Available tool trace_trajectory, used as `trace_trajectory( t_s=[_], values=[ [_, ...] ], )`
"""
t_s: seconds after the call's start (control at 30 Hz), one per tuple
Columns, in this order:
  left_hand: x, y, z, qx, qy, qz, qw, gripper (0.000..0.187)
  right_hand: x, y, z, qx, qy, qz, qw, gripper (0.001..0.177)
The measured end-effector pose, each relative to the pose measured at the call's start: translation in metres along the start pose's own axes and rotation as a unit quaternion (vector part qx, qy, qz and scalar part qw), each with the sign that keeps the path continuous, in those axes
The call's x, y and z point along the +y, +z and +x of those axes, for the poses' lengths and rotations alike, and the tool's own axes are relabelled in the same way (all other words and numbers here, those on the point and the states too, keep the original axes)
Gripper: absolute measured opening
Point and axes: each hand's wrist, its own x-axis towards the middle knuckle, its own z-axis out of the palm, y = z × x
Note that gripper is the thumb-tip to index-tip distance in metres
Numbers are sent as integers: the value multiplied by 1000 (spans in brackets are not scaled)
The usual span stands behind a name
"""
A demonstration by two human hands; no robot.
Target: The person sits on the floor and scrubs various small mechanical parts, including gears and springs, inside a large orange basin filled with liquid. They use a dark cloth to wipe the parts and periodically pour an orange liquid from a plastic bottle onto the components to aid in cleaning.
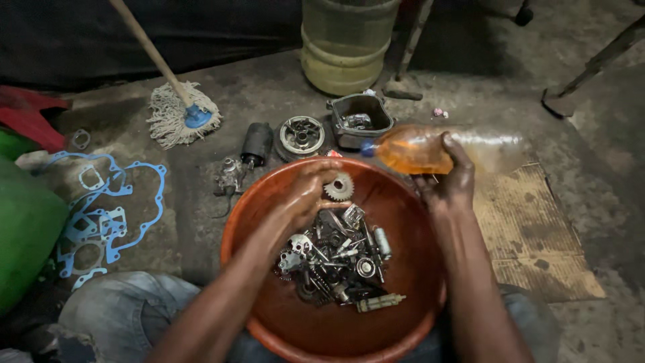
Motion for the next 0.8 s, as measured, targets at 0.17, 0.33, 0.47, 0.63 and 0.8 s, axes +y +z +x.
trace_trajectory(
  t_s=[0.17, 0.33, 0.47, 0.63, 0.8],
  values=[
    [-17, -9, 2, 127, -106, 143, 976, 31, -17, -5, 8, -20, 44, 109, 993, 61],
    [-42, -43, 31, 118, 3, 281, 952, 28, -28, -15, 11, 70, 48, 115, 990, 59],
    [-39, -44, 35, 146, 5, 345, 927, 20, -43, -36, 43, -17, 74, 221, 972, 51],
    [-46, -45, 29, 230, 64, 322, 916, 14, -77, -75, 106, -22, 67, 194, 978, 53],
    [-68, -66, 36, 255, 114, 371, 886, 10, -96, -148, 169, -61, -75, 60, 993, 64]
  ],
)
